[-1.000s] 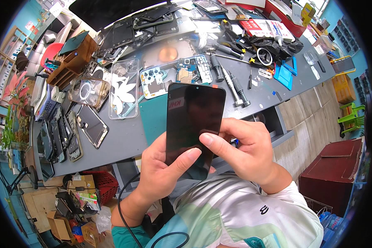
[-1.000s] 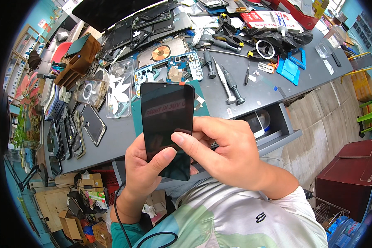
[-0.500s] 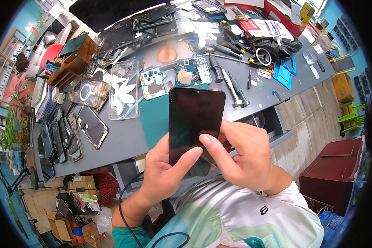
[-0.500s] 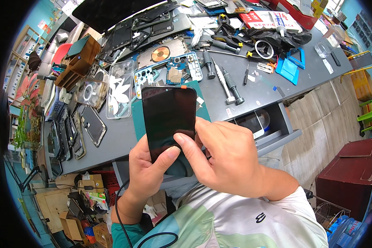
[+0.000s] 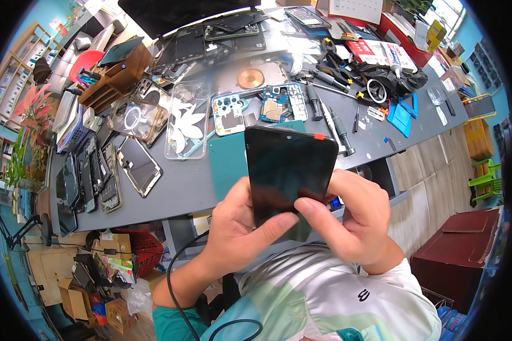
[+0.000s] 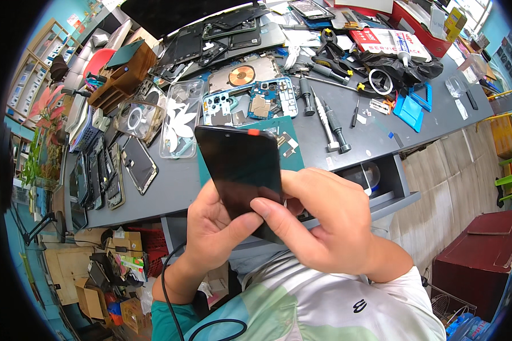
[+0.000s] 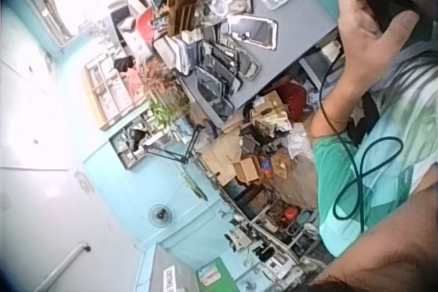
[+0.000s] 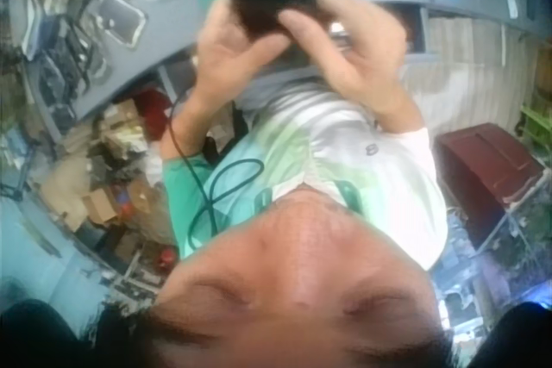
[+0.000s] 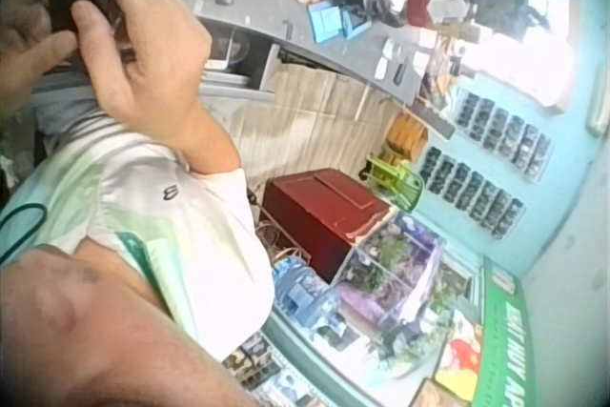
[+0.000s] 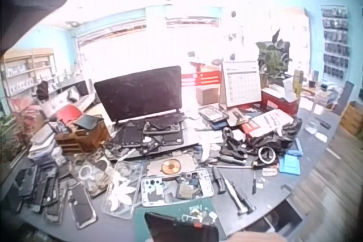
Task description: The person cleans the back of a smartphone chassis, applies adhesive from a tube along the edges, and then attaches a new screen assembly. They press the screen into place and connect internal ribbon cables to the motherboard.
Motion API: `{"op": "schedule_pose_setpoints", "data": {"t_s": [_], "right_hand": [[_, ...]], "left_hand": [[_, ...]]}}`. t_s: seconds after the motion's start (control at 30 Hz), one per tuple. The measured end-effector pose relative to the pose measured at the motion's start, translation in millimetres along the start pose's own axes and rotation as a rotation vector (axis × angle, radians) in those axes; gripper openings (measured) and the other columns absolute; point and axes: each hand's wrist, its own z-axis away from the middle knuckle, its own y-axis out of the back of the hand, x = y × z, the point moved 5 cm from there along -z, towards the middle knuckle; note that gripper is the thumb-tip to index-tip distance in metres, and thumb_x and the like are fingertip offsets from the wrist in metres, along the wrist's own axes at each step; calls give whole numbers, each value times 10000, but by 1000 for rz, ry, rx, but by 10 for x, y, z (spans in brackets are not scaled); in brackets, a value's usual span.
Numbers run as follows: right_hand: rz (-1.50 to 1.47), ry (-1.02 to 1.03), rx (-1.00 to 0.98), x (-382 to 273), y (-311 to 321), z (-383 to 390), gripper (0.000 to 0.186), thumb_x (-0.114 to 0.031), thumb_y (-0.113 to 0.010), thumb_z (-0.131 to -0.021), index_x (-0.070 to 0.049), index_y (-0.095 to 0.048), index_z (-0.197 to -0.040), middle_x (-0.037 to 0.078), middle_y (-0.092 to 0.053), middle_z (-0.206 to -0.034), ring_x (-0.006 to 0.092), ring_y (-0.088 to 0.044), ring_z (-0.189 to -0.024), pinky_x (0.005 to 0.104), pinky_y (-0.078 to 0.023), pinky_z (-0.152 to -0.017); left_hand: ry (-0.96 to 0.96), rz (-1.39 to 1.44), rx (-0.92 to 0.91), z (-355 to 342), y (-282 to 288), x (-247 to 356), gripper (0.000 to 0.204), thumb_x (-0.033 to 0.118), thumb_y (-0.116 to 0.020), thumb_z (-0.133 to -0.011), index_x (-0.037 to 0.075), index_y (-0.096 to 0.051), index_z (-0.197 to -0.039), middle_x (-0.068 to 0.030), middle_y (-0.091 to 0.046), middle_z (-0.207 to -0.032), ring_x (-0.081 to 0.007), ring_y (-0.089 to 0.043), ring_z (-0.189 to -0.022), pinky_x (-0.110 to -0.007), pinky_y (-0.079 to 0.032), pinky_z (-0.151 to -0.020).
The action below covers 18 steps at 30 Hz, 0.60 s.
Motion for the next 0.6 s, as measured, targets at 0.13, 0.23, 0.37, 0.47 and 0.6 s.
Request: {"op": "schedule_pose_setpoints", "data": {"t_s": [0.13, 0.23, 0.37, 0.47, 0.6], "right_hand": [[270, 209, 18, -181, -19, -72, 335, -7, -851, -826, 69, -741, -1132, 111, -710, -801, 231, -655, -605, 326, -502, -533], [404, 430, 57, -207, -139, -87, 517, -45, -852, -723, 91, -736, -1209, 81, -679, -818, 202, -600, -594, 323, -466, -508], [491, 462, -37, -273, -345, -75, 559, -88, -821, -686, 71, -762, -1219, 35, -627, -839, 164, -567, -593, 291, -429, -494], [564, 411, -53, -287, -481, -79, 562, -125, -813, -677, 40, -777, -1212, 21, -579, -827, 150, -557, -610, 276, -412, -488], [407, 289, -87, -226, -493, -94, 521, -123, -824, -726, 20, -780, -1225, 51, -609, -836, 178, -601, -635, 319, -442, -514]], "left_hand": [[-333, -139, 115, -30, 35, 53, 1125, 26, -880, -860, 20, -109, -1679, -211, -340, -1660, -332, -469, -1486, -491, -396, -1231], [-339, -292, 131, 42, 67, 107, 1175, 193, -872, -903, 12, -28, -1700, -233, -304, -1682, -359, -394, -1542, -519, -291, -1282], [-187, 74, 156, -18, -125, 47, 1075, 511, -635, -1019, 31, 22, -1722, -244, -281, -1704, -359, -325, -1586, -510, -252, -1299], [38, 168, 201, 25, -185, -52, 1056, 826, -304, -1025, 94, -37, -1738, -248, -298, -1711, -370, -364, -1571, -535, -270, -1294], [6, 183, 101, -54, -191, -111, 992, 806, -194, -1047, 107, -55, -1738, -266, -355, -1679, -403, -394, -1549, -554, -298, -1276]]}}
